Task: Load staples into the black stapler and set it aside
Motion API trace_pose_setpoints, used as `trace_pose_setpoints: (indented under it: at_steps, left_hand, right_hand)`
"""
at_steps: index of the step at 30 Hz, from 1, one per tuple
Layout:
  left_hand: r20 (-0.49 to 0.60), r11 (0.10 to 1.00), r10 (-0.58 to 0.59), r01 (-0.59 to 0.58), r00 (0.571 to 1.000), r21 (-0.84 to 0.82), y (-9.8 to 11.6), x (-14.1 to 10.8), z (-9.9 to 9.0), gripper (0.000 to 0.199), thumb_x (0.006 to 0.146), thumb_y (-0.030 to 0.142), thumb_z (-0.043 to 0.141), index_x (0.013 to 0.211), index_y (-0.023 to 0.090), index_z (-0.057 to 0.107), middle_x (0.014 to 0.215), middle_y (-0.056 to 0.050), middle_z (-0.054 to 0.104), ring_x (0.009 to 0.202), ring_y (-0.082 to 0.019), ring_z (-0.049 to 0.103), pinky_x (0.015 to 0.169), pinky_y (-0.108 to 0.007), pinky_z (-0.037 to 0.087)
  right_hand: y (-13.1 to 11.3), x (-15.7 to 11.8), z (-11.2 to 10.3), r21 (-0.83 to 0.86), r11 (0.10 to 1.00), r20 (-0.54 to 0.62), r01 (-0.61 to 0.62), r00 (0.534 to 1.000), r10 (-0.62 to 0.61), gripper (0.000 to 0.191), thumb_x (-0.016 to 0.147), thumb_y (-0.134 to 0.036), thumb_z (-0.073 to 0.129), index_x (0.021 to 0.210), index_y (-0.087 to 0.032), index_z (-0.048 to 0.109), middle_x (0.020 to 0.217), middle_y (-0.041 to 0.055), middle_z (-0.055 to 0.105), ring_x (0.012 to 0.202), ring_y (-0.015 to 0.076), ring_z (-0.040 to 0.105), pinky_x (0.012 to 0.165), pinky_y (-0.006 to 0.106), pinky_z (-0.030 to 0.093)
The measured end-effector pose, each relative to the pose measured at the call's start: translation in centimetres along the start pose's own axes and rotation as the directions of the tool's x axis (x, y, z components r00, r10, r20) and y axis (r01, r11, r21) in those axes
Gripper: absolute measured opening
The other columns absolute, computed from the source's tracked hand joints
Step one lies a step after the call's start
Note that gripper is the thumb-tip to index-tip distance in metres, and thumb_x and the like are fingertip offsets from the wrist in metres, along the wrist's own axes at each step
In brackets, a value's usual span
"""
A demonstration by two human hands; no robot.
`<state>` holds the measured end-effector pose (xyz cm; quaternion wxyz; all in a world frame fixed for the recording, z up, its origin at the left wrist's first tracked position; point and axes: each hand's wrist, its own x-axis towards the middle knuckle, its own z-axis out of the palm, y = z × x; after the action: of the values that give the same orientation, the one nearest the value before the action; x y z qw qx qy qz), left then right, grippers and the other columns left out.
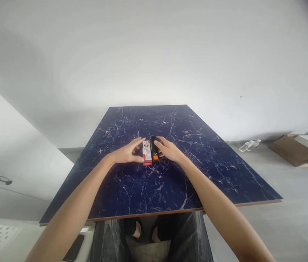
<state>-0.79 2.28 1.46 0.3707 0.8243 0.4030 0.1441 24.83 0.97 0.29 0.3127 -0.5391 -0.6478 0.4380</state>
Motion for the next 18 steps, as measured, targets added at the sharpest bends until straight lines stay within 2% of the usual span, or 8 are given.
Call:
trace_pose_setpoints:
  at_steps: [1,3,8,13,18]
  left_hand:
    - [0.001,0.999,0.013,-0.013,1.000,0.047,-0.1,-0.1,0.2,0.103,0.074,0.052,0.076,0.159,0.037,0.021,0.166,-0.009,0.020,0.138,-0.036,0.044,0.104,-0.047,0.046]
    - [-0.019,0.994,0.031,-0.029,0.999,0.109,-0.1,0.1,1.0,0.115,0.066,0.054,0.082,0.160,0.036,0.019,0.168,-0.009,0.014,0.144,-0.039,0.035,0.109,-0.049,0.042]
    - [-0.054,0.991,0.033,-0.026,0.998,0.131,-0.1,0.8,2.2,0.118,0.067,0.058,0.081,0.161,0.034,0.013,0.167,-0.012,0.016,0.143,-0.039,0.037,0.106,-0.049,0.044]
    - [-0.086,0.979,0.009,0.009,0.996,0.206,-0.5,0.8,1.7,0.123,0.061,0.065,0.082,0.161,0.032,0.017,0.165,-0.013,0.024,0.151,-0.043,0.017,0.114,-0.058,0.030]
    - [-0.101,0.980,0.023,-0.002,0.995,0.201,-0.1,1.4,2.2,0.126,0.058,0.068,0.081,0.160,0.028,0.020,0.162,-0.014,0.032,0.148,-0.044,0.022,0.113,-0.060,0.030]
  right_hand:
    - [0.0,0.1,0.1,0.019,1.000,-0.010,-0.012,1.000,0.013,0.053,0.099,-0.053,0.043,0.145,-0.026,0.045,0.115,0.0089,0.070,0.082,0.0189,0.072,0.069,0.033,0.062]
    - [0.0,0.1,0.2,0.035,0.999,-0.021,-0.013,1.000,0.014,0.052,0.099,-0.055,0.041,0.142,-0.025,0.048,0.115,0.0090,0.070,0.086,0.0199,0.072,0.069,0.033,0.062]
    - [-0.2,-0.3,-0.1,-0.067,0.998,-0.022,0.019,1.000,-0.021,0.056,0.097,-0.058,0.044,0.143,-0.026,0.048,0.125,0.0097,0.068,0.089,0.0204,0.072,0.074,0.034,0.061]
    - [-0.5,-0.7,-0.2,-0.267,0.957,-0.013,0.115,0.992,-0.123,0.062,0.090,-0.054,0.060,0.142,-0.021,0.049,0.128,0.0121,0.067,0.107,0.0261,0.068,0.089,0.037,0.054]
    - [-0.8,-1.2,0.0,-0.366,0.928,-0.074,0.073,0.991,-0.107,0.046,0.088,-0.049,0.062,0.123,-0.020,0.060,0.116,0.0113,0.071,0.100,0.0269,0.069,0.081,0.034,0.052]
